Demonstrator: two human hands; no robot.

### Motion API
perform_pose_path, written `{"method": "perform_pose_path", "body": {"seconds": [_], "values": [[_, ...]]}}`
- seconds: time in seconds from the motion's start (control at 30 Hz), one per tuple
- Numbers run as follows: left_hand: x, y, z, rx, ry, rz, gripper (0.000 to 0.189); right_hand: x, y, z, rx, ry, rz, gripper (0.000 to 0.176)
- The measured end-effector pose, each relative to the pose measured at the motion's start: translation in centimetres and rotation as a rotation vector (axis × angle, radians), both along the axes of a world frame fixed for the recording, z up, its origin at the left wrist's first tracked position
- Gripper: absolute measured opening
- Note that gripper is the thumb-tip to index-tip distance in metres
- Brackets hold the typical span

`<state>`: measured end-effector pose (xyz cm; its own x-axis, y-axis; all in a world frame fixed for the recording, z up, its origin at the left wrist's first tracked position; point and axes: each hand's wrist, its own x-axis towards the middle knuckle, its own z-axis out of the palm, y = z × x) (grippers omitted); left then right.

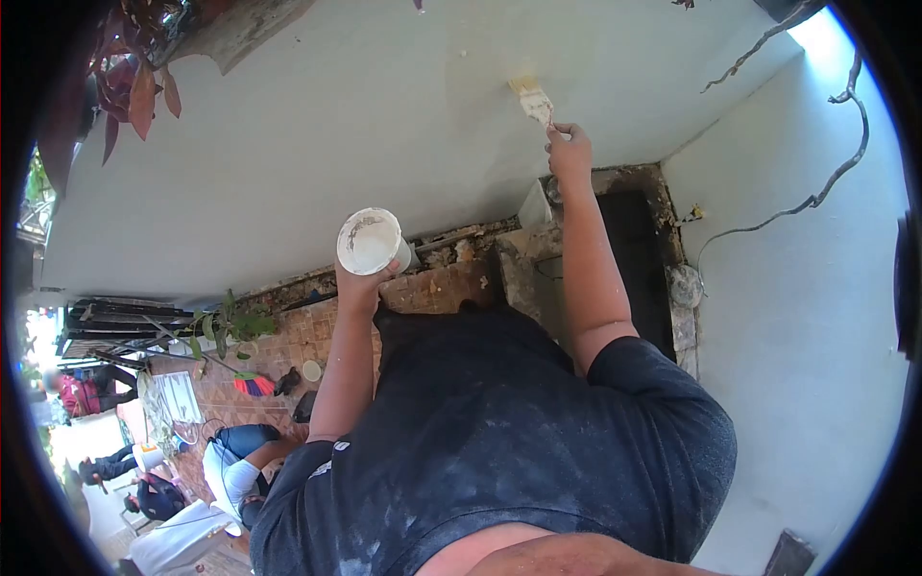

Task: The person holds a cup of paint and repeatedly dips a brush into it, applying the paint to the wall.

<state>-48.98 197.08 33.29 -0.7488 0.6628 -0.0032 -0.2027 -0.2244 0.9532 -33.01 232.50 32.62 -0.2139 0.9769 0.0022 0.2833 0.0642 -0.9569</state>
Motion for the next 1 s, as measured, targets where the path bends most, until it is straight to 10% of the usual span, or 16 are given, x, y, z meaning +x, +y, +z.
{"method": "perform_pose_path", "body": {"seconds": [1.0], "values": [[-1.5, 1.0, -0.9, 0.021, 0.012, -0.028, 0.083, 0.4, -0.7, 4.0, -0.165, 0.129, -0.014, 0.025]]}}
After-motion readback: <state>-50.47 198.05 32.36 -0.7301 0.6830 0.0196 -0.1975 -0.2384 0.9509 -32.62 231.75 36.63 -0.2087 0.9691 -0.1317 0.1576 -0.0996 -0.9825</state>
